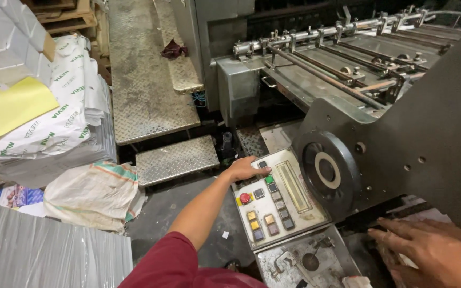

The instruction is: Operating a large printing machine and inspecting its mechanical parts.

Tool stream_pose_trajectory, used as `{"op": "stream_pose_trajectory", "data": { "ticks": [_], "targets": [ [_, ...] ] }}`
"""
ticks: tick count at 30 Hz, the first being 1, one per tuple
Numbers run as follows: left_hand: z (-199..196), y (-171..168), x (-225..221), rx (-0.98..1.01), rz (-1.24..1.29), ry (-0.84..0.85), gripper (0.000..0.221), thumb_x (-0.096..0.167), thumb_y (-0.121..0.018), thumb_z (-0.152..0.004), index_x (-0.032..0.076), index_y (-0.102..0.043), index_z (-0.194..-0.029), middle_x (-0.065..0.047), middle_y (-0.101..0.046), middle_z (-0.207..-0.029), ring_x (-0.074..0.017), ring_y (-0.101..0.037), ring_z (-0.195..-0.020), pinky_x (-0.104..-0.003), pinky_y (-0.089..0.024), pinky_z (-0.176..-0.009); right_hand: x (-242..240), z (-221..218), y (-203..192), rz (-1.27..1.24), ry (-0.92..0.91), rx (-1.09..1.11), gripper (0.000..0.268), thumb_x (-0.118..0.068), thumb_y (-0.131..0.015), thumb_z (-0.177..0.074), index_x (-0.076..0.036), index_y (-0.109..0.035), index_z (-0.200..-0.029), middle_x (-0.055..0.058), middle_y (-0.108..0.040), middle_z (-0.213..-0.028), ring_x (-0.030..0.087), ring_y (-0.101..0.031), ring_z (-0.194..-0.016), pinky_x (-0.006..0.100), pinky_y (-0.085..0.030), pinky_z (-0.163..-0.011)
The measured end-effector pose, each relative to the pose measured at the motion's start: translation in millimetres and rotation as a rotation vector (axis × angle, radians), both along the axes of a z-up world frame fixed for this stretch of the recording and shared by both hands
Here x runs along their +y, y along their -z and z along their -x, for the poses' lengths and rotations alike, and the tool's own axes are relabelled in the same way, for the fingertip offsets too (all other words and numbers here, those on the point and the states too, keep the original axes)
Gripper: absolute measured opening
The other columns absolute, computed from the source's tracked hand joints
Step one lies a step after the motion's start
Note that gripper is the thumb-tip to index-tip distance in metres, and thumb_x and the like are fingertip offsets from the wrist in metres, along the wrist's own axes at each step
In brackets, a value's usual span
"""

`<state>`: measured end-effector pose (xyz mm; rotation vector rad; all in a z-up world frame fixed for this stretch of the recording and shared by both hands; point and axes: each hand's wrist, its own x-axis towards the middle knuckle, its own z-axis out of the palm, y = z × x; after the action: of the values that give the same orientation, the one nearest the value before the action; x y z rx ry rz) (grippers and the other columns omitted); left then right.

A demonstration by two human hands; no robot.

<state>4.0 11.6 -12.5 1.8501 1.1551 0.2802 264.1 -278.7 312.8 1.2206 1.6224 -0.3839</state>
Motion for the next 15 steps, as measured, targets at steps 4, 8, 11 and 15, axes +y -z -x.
{"op": "stream_pose_trajectory", "data": {
  "ticks": [4,8,11,15],
  "targets": [
    [2.8,-5.3,-4.3,-0.027,-0.038,-0.003,0.100,0.086,-0.068,-0.062,0.008,-0.071,-0.125,-0.016,-0.075,-0.117,-0.0298,-0.072,-0.111,-0.038,-0.053,-0.097,-3.1,14.3,-10.5,-0.025,0.065,-0.027,0.076,-0.058,-0.055,-0.102,-0.026,-0.022,-0.162,0.009,-0.021,-0.169,0.027,-0.034,-0.153,0.040,-0.035,-0.126],
    [4.1,-13.9,-9.7,-0.017,-0.054,0.016,0.099,0.089,-0.065,-0.062,0.009,-0.073,-0.122,-0.015,-0.076,-0.117,-0.0292,-0.072,-0.111,-0.038,-0.053,-0.097,-9.8,32.0,-18.1,-0.044,0.122,-0.132,0.075,-0.056,-0.057,-0.101,-0.031,-0.022,-0.163,0.005,-0.019,-0.171,0.027,-0.029,-0.156,0.040,-0.033,-0.127],
    [3.3,-13.6,-9.0,0.028,-0.154,0.013,0.096,0.086,-0.071,-0.057,0.008,-0.074,-0.114,-0.015,-0.076,-0.114,-0.0303,-0.072,-0.109,-0.039,-0.053,-0.096,-15.2,16.2,-0.8,-0.045,0.045,-0.173,0.073,-0.056,-0.054,-0.103,-0.031,-0.021,-0.163,0.004,-0.022,-0.170,0.025,-0.030,-0.155,0.042,-0.032,-0.127],
    [1.5,-9.9,-17.5,0.048,-0.168,0.006,0.096,0.086,-0.071,-0.053,0.011,-0.075,-0.113,-0.013,-0.076,-0.112,-0.0292,-0.072,-0.107,-0.039,-0.052,-0.095,-37.5,-24.0,29.3,-0.099,0.007,-0.078,0.075,-0.061,-0.056,-0.100,-0.031,-0.025,-0.162,0.004,-0.030,-0.167,0.026,-0.034,-0.153,0.043,-0.036,-0.124]
  ]
}}
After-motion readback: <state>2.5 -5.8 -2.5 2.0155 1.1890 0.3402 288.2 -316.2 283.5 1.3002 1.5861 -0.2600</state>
